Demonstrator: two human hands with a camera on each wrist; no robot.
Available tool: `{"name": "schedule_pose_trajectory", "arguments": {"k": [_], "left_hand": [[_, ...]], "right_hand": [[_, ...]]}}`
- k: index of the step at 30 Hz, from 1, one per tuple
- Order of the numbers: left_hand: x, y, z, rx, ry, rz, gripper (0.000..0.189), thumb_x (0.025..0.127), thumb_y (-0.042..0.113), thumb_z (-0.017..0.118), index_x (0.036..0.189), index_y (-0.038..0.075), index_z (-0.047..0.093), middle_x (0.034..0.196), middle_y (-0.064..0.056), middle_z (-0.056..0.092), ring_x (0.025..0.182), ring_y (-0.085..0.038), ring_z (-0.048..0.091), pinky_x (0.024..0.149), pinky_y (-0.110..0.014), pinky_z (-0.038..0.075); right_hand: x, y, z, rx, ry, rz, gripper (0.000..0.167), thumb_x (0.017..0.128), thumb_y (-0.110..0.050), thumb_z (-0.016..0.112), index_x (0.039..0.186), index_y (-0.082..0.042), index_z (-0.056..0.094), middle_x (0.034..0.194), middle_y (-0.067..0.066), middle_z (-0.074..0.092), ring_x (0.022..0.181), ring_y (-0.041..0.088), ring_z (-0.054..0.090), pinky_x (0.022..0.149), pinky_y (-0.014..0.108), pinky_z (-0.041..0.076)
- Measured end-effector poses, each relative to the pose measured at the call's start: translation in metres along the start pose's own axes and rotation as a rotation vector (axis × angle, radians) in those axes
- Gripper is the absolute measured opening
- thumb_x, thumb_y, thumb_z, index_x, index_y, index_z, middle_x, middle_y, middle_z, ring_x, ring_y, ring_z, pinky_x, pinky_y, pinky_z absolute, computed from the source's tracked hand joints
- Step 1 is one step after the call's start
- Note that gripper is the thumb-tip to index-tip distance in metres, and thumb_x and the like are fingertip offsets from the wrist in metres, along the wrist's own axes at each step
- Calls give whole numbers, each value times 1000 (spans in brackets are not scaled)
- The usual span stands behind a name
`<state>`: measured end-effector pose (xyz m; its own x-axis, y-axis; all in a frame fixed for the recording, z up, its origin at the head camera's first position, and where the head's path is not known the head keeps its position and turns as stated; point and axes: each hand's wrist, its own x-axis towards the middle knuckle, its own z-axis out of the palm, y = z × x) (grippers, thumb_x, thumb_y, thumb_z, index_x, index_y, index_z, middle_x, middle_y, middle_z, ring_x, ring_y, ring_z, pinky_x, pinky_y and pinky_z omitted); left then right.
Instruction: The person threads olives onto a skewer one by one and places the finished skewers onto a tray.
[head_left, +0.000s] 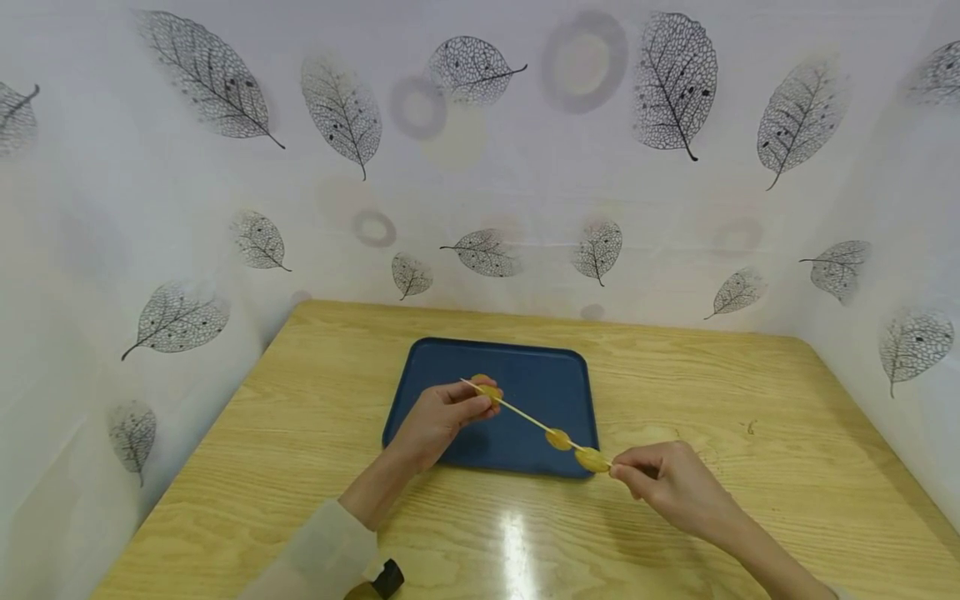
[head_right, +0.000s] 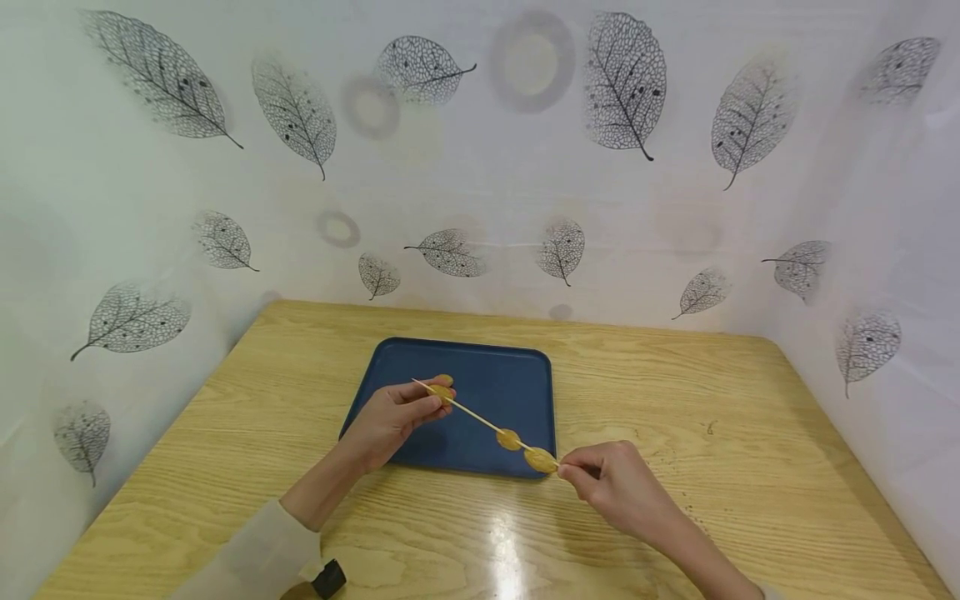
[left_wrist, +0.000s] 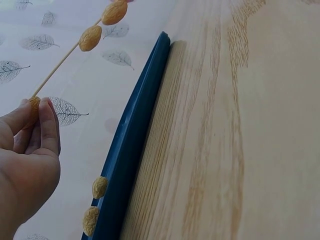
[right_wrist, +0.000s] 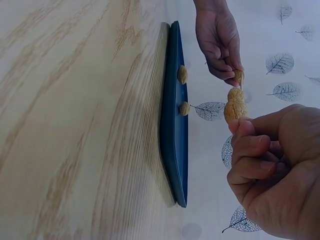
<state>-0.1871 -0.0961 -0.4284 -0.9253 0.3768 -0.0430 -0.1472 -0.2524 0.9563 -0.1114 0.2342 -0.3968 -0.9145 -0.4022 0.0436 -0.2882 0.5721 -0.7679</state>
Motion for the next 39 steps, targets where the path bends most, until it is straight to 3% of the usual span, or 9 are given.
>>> {"name": "schedule_pose_trajectory", "arguments": {"k": [11, 39], "left_hand": [[1, -3, 0, -16, -8, -2, 27, 103, -4, 58, 127, -16, 63, 149, -31, 46, 109, -14, 69, 100, -31, 56], [0, -4, 3, -33, -21, 13, 27, 103, -2, 61, 127, -14, 65, 147, -29, 49, 108, -15, 70, 101, -33, 56]], "right_hand": [[2, -1, 3, -7, 2, -4, 14, 102, -13, 67, 95, -8, 79, 62, -6, 54, 45, -1, 29, 41, 20, 32], [8, -3, 7, 15, 11, -53, 15, 101, -12, 68, 94, -7, 80, 60, -3, 56, 44, -2, 30, 40, 19, 32]]}}
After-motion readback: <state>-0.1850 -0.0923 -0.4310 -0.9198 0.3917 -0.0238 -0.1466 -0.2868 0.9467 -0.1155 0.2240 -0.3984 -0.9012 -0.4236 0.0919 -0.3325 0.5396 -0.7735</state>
